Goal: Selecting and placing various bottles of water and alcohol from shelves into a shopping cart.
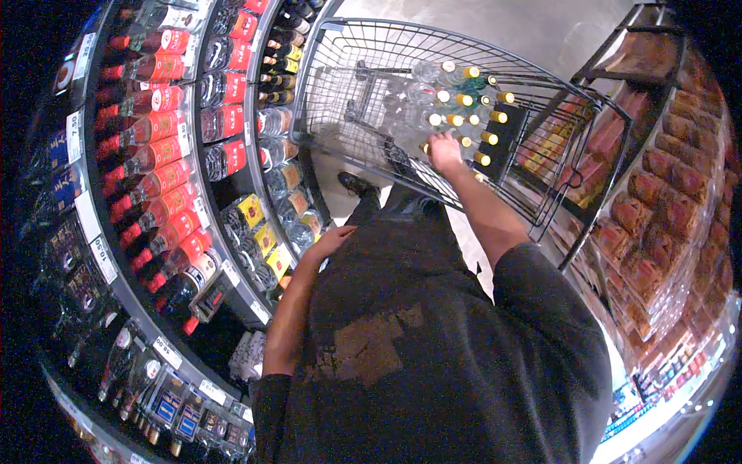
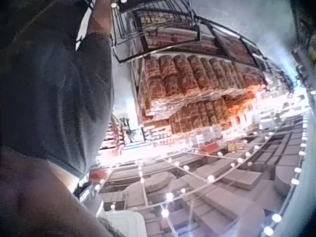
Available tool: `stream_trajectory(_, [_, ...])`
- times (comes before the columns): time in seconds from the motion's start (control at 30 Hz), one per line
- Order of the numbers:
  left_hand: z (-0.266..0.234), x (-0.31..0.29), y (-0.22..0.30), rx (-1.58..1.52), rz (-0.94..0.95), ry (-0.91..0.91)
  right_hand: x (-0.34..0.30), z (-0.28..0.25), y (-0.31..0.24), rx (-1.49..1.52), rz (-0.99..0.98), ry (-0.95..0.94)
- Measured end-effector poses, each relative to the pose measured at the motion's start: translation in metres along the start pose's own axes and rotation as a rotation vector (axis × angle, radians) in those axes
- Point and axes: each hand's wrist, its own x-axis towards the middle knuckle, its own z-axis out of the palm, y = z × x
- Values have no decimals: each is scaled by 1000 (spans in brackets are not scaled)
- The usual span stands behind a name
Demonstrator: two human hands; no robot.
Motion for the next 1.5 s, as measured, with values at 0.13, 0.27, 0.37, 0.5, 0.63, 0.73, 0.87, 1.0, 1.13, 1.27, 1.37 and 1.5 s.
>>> stream_trajectory(0.13, [-5,7,3,40,-77,-52,-26,6,13,131,-95,237])
stream_trajectory(0.27, [-6,13,0,-67,-36,-42,-56,4,35,244,-27,290])
stream_trajectory(0.37, [-7,16,17,-66,18,7,-71,20,59,272,131,377])
stream_trajectory(0.5, [-9,19,17,-80,-2,44,-82,56,92,158,179,141])
stream_trajectory(0.63, [-19,20,14,-152,-193,105,-96,70,106,272,143,71])
stream_trajectory(0.73, [-23,13,17,35,-194,99,-95,75,104,409,300,103])
stream_trajectory(0.87, [-20,-1,9,238,-232,60,-98,74,106,619,439,67])
stream_trajectory(1.0, [-14,-1,-10,403,-131,65,-97,90,118,585,440,7])
stream_trajectory(1.13, [-14,8,-16,363,-182,-29,-87,126,142,629,450,-66])
stream_trajectory(1.27, [-10,14,-23,319,-122,5,-78,134,140,528,383,-5])
stream_trajectory(1.37, [-9,21,-19,235,-45,13,-66,161,163,611,222,-122])
stream_trajectory(1.5, [-10,26,-24,198,-21,-3,-54,156,169,426,-91,-344])
